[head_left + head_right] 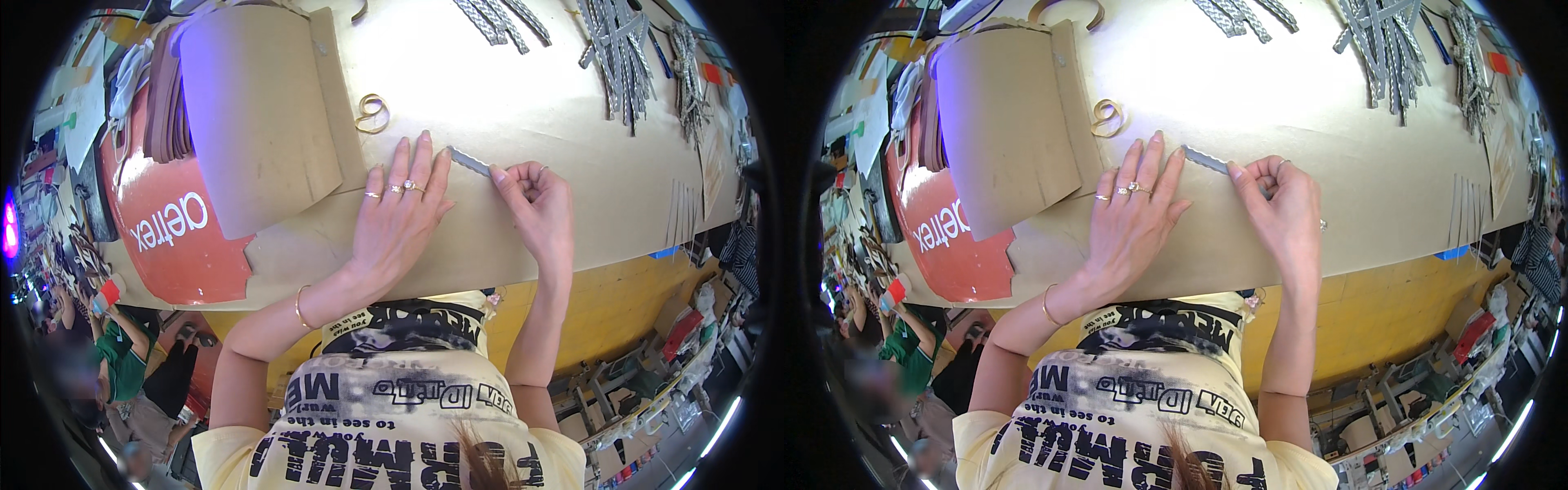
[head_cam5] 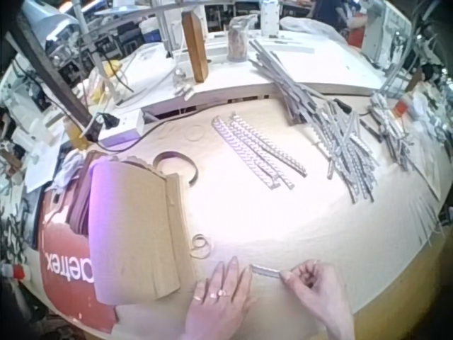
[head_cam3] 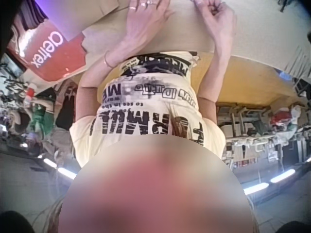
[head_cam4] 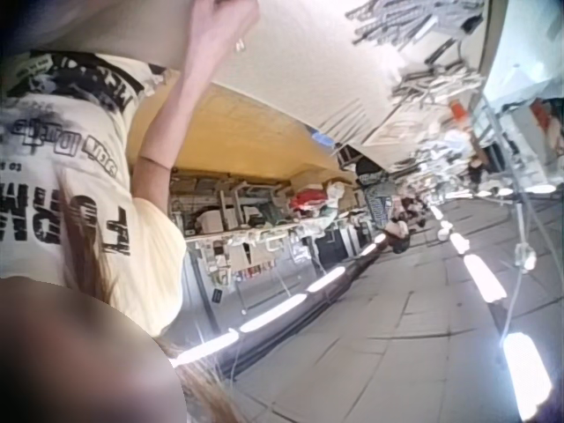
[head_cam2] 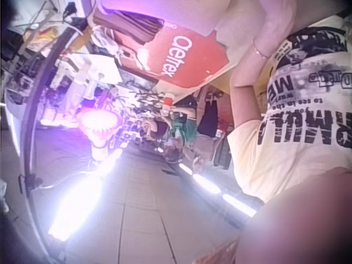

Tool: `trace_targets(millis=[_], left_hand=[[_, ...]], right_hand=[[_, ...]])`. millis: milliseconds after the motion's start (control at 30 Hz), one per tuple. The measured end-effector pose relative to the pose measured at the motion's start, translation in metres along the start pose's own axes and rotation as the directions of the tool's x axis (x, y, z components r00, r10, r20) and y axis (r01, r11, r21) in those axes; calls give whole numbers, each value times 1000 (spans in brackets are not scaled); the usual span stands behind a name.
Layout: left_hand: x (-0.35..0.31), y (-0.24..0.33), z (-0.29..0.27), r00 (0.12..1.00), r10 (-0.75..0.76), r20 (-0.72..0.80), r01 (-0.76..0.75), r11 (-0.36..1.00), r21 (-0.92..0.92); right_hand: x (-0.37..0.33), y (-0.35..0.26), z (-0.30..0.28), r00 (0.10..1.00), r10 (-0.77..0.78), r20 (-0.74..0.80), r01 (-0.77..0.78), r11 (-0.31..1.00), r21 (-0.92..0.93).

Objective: The person repeatedly picks up a braided cord and a thin strip, aligns them on the table, and secures the strip to the cord end. The person places the finished units aside and repeats the process with new pieces.

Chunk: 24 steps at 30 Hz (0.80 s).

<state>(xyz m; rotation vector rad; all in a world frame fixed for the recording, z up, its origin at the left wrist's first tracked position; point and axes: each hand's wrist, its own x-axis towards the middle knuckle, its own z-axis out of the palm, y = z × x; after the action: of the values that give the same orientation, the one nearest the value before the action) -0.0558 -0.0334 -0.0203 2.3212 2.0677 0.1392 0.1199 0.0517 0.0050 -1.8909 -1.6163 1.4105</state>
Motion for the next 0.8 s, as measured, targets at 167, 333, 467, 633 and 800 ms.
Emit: trace_targets(millis=[167, 333, 467, 633, 800], left_hand=[[1, 0, -4, 1000, -18, 13, 19, 1000, -25], [0, 11, -3, 998, 40, -56, -47, 991, -124], [3, 28, 7, 985, 72, 158, -3, 917, -398], [-1, 25, 11, 997, 25, 69, -5, 959, -283], [-1, 24, 14, 999, 27, 27, -23, 989, -147]], right_hand=[[0, -1, 1, 1000, -19, -9, 19, 1000, -23], [-1, -3, 0, 999, -15, -39, 15, 1000, -5], [0, -1, 3, 996, -55, -64, 55, 998, -7], [1, 3, 4, 997, -32, -68, 31, 999, -25], [-3, 0, -2, 999, -1, -50, -5, 994, -112]])
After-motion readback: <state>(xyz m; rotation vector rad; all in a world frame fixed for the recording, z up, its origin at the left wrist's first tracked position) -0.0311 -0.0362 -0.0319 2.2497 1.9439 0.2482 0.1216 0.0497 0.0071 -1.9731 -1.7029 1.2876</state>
